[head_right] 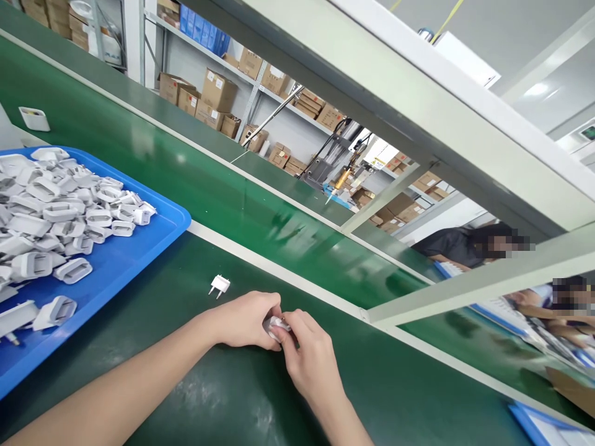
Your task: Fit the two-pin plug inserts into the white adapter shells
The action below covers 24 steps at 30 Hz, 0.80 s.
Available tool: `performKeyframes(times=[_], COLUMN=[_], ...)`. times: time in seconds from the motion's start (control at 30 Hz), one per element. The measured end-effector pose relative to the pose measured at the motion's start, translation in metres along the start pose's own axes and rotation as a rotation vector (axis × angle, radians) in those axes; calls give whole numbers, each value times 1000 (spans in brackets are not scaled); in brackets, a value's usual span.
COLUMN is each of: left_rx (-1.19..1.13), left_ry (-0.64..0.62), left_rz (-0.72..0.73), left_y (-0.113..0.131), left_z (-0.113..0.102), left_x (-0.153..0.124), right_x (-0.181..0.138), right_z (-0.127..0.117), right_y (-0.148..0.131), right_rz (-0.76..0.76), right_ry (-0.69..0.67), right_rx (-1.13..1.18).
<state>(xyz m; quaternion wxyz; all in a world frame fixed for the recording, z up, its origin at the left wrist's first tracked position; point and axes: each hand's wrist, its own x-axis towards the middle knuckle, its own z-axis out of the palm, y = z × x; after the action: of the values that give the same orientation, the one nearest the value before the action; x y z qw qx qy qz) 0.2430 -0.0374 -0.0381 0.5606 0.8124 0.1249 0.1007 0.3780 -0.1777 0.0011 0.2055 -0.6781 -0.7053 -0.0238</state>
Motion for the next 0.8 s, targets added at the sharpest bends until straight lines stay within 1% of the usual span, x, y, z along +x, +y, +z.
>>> performKeyframes(times=[0.17,0.33,0.43,0.5,0.57,0.63,0.73,0.8], left_rx=[9,22,47,73,109,168,318,436], left_ry=[17,22,26,30,44,90,244,371], left_rz=[38,62,82,113,154,193,199,144], left_y=[-4,-7,-6,-4,-1,3,10,13], left_z=[2,2,4,5,5,3,-5,-12], left_x=[1,2,-1,-4,-7,-9,-10,-10], right_x=[-5,-7,-6,-6,-12,-24,-53,-71], right_z=[9,14,12,4,-11,-36,-85,-117], right_y=[3,1,0,4,16,35,74,98], right_rz=[-5,8,33,58,89,121,171,224], right_ry=[60,65,41,24,30,62,111,135], right_rx=[-4,-26,-43,-58,-86,-123,-168,-197])
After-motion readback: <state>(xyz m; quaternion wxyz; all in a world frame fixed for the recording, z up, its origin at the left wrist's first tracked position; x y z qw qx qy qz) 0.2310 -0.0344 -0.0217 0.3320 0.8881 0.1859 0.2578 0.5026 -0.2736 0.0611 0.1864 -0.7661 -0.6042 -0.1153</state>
